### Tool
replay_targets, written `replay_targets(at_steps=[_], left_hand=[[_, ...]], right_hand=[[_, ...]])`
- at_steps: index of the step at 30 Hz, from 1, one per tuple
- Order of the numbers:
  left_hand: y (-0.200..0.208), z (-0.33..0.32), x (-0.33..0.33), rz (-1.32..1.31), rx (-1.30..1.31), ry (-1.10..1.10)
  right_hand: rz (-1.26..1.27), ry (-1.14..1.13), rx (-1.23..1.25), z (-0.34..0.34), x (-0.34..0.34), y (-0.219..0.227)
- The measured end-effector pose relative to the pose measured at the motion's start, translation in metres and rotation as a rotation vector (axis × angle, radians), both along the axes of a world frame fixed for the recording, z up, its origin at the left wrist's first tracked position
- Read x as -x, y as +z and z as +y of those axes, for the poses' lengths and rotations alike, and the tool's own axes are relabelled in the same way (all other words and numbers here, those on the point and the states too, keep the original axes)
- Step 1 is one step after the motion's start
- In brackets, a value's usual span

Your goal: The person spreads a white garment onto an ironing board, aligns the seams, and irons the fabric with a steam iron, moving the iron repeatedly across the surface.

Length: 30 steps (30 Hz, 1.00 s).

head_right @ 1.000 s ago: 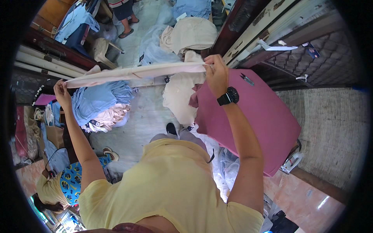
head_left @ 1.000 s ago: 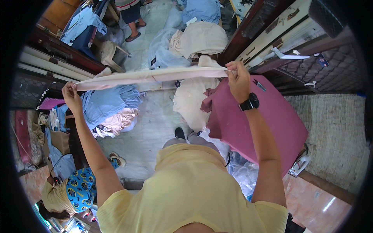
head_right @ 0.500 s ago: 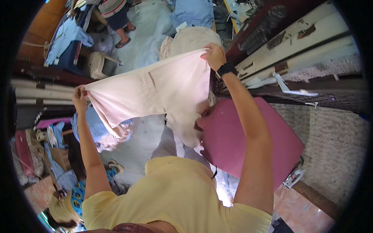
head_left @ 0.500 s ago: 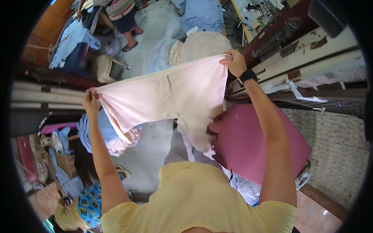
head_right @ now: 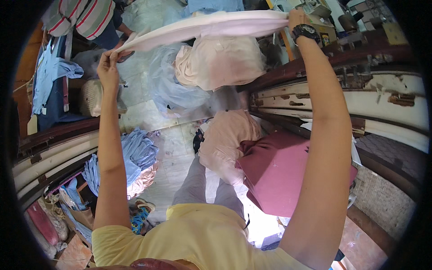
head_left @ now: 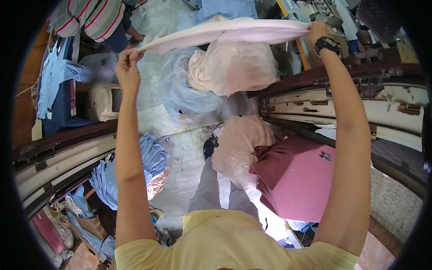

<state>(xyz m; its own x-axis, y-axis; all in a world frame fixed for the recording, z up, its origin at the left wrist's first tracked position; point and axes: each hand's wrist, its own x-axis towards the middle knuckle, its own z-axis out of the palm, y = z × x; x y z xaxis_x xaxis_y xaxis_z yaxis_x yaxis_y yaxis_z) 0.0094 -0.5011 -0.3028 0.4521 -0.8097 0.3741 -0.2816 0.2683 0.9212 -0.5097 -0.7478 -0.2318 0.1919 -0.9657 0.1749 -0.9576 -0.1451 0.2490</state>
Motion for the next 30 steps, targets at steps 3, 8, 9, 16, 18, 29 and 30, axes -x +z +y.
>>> replay_targets(at_steps=[3, 8, 9, 16, 18, 29, 30], left_hand=[[-0.03, -0.01, 0.034, -0.069, -0.04, -0.016], [-0.138, 0.006, 0.078, -0.095, -0.184, -0.131], [-0.166, 0.009, 0.085, -0.092, -0.197, -0.15], [-0.289, 0.023, 0.12, -0.173, -0.358, -0.177], [-0.306, 0.027, 0.122, -0.143, -0.402, -0.178], [-0.332, 0.186, 0.203, -0.477, -0.582, -0.433], [-0.346, 0.22, 0.227, -0.375, -0.708, -0.559]], right_hand=[[0.162, -0.111, -0.087, 0.008, 0.004, -0.018], [0.404, -0.166, -0.354, 0.021, 0.016, -0.127], [0.43, -0.155, -0.388, 0.022, 0.013, -0.146], [0.588, -0.135, -0.43, 0.039, 0.013, -0.251], [0.625, -0.128, -0.41, 0.042, 0.013, -0.265], [-0.177, 0.106, -0.261, 0.151, -0.07, -0.274], [-0.269, 0.04, -0.415, 0.174, -0.076, -0.275]])
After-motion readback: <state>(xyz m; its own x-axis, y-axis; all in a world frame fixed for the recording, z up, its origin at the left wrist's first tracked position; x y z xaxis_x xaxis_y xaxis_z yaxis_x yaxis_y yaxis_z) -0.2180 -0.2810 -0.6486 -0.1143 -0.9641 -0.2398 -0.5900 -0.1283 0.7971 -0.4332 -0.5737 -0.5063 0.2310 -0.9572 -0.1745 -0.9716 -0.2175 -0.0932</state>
